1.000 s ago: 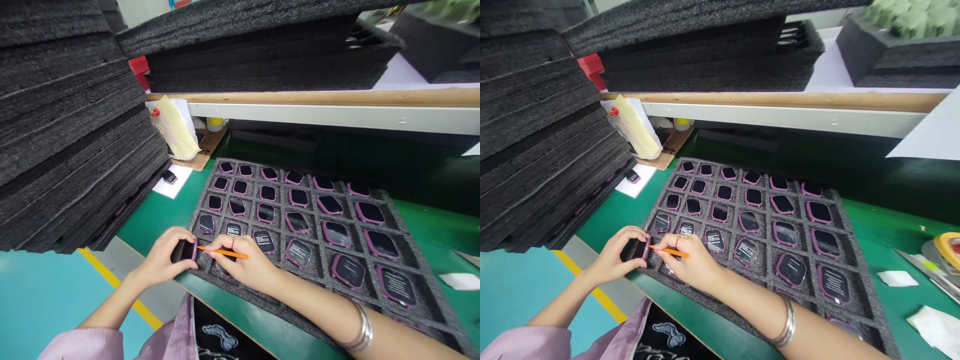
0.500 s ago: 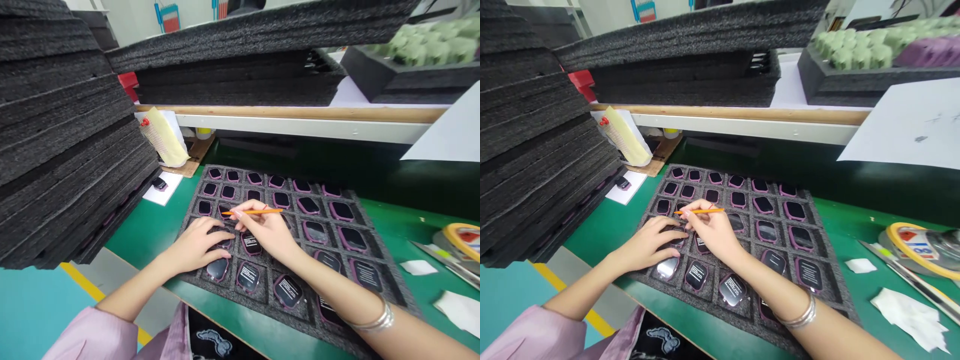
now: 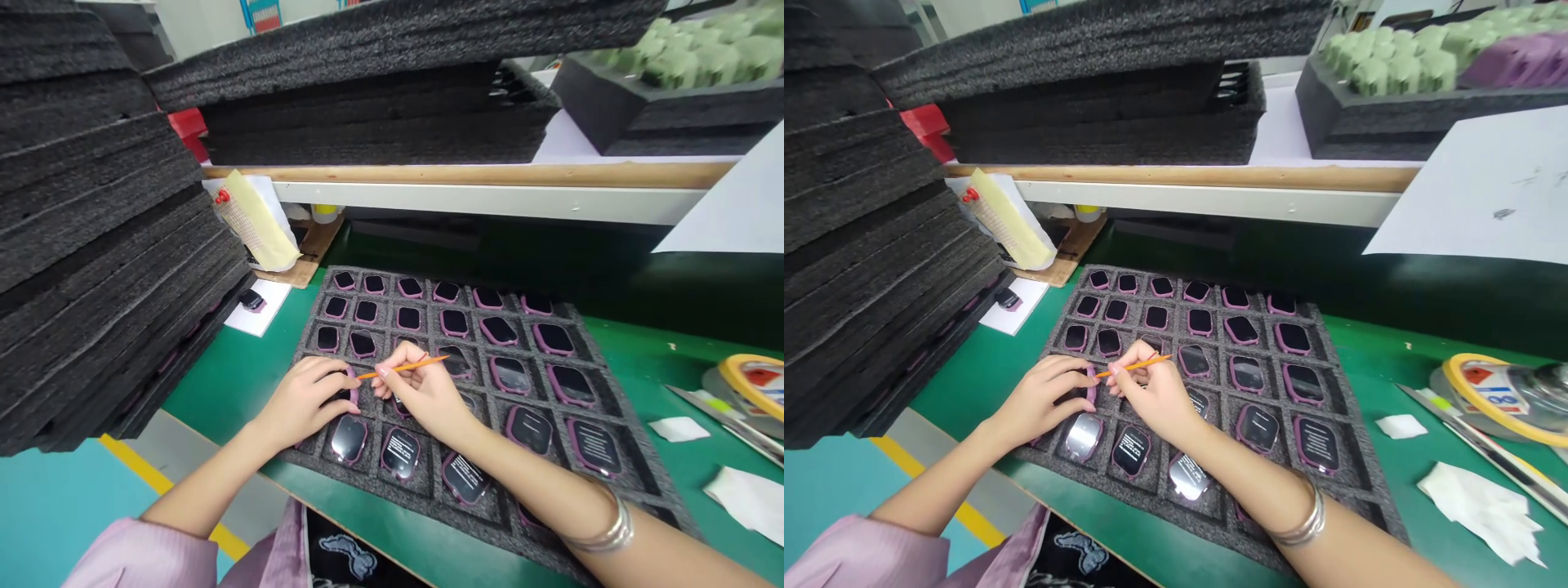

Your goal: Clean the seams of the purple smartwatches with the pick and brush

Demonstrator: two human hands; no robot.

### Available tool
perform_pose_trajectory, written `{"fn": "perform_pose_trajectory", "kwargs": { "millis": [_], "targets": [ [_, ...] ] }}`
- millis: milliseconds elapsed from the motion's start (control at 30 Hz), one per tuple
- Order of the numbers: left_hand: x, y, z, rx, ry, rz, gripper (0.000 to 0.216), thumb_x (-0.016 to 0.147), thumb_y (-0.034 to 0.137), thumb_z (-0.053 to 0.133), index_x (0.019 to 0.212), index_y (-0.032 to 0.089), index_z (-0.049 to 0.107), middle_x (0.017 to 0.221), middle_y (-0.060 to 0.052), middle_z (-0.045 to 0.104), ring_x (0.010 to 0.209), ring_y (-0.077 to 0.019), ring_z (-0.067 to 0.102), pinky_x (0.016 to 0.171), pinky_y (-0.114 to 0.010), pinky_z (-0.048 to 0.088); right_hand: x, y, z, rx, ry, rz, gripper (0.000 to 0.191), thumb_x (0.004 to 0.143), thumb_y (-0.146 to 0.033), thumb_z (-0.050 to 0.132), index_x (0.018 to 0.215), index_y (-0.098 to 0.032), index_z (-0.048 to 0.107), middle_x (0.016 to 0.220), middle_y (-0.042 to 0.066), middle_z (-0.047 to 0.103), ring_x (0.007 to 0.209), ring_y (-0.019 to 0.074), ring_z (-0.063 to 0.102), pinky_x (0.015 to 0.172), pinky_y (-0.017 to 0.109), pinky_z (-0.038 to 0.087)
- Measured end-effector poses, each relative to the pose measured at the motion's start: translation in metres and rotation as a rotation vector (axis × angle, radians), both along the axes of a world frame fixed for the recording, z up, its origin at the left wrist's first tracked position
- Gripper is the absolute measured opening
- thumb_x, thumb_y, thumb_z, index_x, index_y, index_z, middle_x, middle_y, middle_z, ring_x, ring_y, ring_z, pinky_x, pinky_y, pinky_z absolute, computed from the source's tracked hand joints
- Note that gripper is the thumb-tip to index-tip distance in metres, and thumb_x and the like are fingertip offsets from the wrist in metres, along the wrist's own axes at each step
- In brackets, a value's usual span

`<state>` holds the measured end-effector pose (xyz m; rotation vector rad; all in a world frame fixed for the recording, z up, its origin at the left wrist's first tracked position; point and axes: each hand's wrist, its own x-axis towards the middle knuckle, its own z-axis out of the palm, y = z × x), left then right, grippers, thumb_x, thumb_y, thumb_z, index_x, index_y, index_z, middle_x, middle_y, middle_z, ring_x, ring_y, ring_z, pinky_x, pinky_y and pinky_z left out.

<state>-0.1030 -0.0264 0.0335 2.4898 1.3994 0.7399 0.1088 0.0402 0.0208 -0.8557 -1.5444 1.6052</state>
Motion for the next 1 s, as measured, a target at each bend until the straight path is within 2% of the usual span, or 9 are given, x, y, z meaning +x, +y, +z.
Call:
{"fn": "perform_pose_trajectory", "kwargs": {
  "millis": [100, 300, 533, 633, 700, 800, 867, 933, 1000],
  "targets": [
    [0.001, 0.0, -0.001, -0.02, -0.023, 0.007, 0.025, 0.094, 0.04, 0.066, 0.112, 0.022, 0.064, 0.118, -0.007, 0.069, 0.11, -0.0231, 0.065, 0.097, -0.041, 0.05, 0.0, -0.001, -0.001, 0.029, -0.017, 0.006, 0.044, 0.083, -0.063, 0.068, 0.08, -0.022, 0.053, 0.073, 0.004, 0.072, 0.062, 0.0163, 0.069, 0.061, 0.031, 0.059],
    [0.001, -0.001, -0.002, -0.092, -0.082, 0.123, 0.048, 0.084, 0.046, 0.077, 0.118, 0.02, 0.056, 0.116, -0.008, 0.07, 0.107, -0.025, 0.067, 0.095, -0.041, 0.053, 0.001, -0.002, -0.002, 0.09, -0.073, 0.024, 0.033, 0.088, -0.052, 0.066, 0.08, -0.022, 0.055, 0.076, 0.004, 0.072, 0.066, 0.017, 0.07, 0.065, 0.032, 0.058],
    [0.001, 0.002, -0.004, -0.115, -0.098, 0.125, 0.046, 0.085, 0.048, 0.075, 0.117, 0.021, 0.056, 0.116, -0.008, 0.069, 0.107, -0.0253, 0.066, 0.095, -0.041, 0.052, 0.001, -0.001, -0.003, 0.141, -0.086, 0.046, 0.028, 0.089, -0.047, 0.064, 0.079, -0.022, 0.057, 0.078, 0.004, 0.07, 0.073, 0.0181, 0.069, 0.071, 0.034, 0.056],
    [0.002, 0.001, 0.002, -0.06, -0.1, 0.079, 0.046, 0.087, 0.049, 0.073, 0.119, 0.02, 0.057, 0.115, -0.009, 0.067, 0.109, -0.0251, 0.063, 0.097, -0.042, 0.049, 0.001, 0.002, 0.001, 0.124, -0.085, 0.035, 0.031, 0.087, -0.05, 0.066, 0.077, -0.022, 0.057, 0.075, 0.004, 0.07, 0.072, 0.0187, 0.069, 0.07, 0.035, 0.056],
    [0.004, -0.002, 0.009, 0.033, -0.077, 0.029, 0.036, 0.09, 0.046, 0.07, 0.114, 0.02, 0.061, 0.107, -0.007, 0.066, 0.104, -0.0237, 0.061, 0.096, -0.041, 0.047, 0.002, 0.004, 0.008, 0.099, -0.072, 0.015, 0.033, 0.086, -0.052, 0.067, 0.077, -0.021, 0.057, 0.074, 0.004, 0.07, 0.069, 0.0185, 0.069, 0.068, 0.034, 0.057],
    [0.009, -0.013, 0.017, 0.044, 0.016, -0.149, 0.021, 0.096, 0.041, 0.063, 0.101, 0.021, 0.067, 0.1, -0.006, 0.065, 0.098, -0.0213, 0.059, 0.092, -0.038, 0.046, 0.008, 0.007, 0.027, 0.069, -0.025, -0.02, 0.036, 0.085, -0.055, 0.067, 0.079, -0.022, 0.055, 0.076, 0.004, 0.071, 0.068, 0.017, 0.069, 0.066, 0.032, 0.057],
    [0.012, -0.02, 0.019, -0.003, 0.088, -0.265, 0.026, 0.097, 0.045, 0.06, 0.099, 0.021, 0.069, 0.108, -0.008, 0.065, 0.106, -0.0236, 0.059, 0.096, -0.039, 0.046, 0.012, 0.006, 0.04, 0.057, 0.007, -0.021, 0.036, 0.085, -0.055, 0.068, 0.081, -0.021, 0.056, 0.077, 0.004, 0.07, 0.069, 0.016, 0.068, 0.066, 0.031, 0.057],
    [0.012, -0.026, 0.018, -0.008, 0.149, -0.277, 0.033, 0.096, 0.05, 0.058, 0.101, 0.02, 0.069, 0.118, -0.011, 0.063, 0.117, -0.0286, 0.056, 0.102, -0.044, 0.044, 0.017, 0.003, 0.047, 0.056, 0.012, 0.002, 0.034, 0.085, -0.052, 0.07, 0.081, -0.021, 0.058, 0.078, 0.004, 0.07, 0.069, 0.015, 0.067, 0.065, 0.029, 0.056],
    [0.01, -0.029, 0.018, 0.0, 0.193, -0.237, 0.036, 0.096, 0.053, 0.057, 0.105, 0.02, 0.069, 0.12, -0.013, 0.062, 0.121, -0.0316, 0.054, 0.104, -0.049, 0.043, 0.019, -0.002, 0.046, 0.057, -0.008, 0.032, 0.03, 0.086, -0.048, 0.07, 0.081, -0.02, 0.059, 0.078, 0.003, 0.069, 0.067, 0.0141, 0.065, 0.063, 0.028, 0.054]
  ]
}}
